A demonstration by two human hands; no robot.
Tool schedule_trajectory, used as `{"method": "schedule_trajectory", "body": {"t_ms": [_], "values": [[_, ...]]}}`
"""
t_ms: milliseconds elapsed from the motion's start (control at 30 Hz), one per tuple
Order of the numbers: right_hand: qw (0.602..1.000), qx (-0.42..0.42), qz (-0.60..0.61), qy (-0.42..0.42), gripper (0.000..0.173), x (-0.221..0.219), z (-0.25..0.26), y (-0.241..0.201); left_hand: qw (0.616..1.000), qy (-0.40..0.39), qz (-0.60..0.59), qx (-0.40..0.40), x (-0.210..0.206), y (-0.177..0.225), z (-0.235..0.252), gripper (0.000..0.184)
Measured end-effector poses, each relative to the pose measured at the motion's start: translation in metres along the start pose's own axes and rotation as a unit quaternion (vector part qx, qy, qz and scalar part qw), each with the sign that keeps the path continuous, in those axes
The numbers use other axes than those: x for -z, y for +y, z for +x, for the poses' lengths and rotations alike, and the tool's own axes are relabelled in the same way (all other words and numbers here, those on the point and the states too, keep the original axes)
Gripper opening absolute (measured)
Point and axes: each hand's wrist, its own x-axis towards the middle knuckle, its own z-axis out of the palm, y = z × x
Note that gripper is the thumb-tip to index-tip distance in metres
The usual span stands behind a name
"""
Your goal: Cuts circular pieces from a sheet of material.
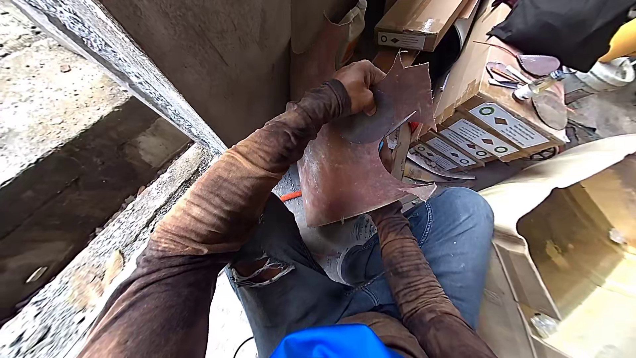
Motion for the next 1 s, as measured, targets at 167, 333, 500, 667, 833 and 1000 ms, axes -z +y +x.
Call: {"method": "schedule_trajectory", "body": {"t_ms": [167,333,500,667,833,1000], "values": [[0.999,0.044,-0.014,0.027,0.03,-0.008,-0.009,0.007,1.0,0.004,0.021,0.006,0.001,-0.001,-0.003,0.026],[0.994,0.081,0.046,-0.051,0.027,0.005,-0.018,0.009,1.0,0.006,0.005,0.002,0.004,0.0,-0.005,0.027],[0.988,-0.12,-0.018,-0.092,0.03,0.018,-0.053,-0.077,1.0,0.004,-0.009,-0.003,0.005,-0.002,-0.006,0.023],[0.979,0.122,0.145,-0.074,0.024,0.001,-0.017,0.033,0.999,-0.014,-0.039,0.001,0.008,0.002,-0.011,0.024],[0.982,0.168,-0.064,-0.052,0.037,0.015,-0.002,0.047,0.997,-0.05,-0.066,0.003,0.003,0.01,-0.016,0.024],[0.975,0.13,-0.171,-0.062,0.038,0.023,-0.033,0.024,0.998,-0.049,-0.05,0.011,0.004,0.01,-0.015,0.024]]}}
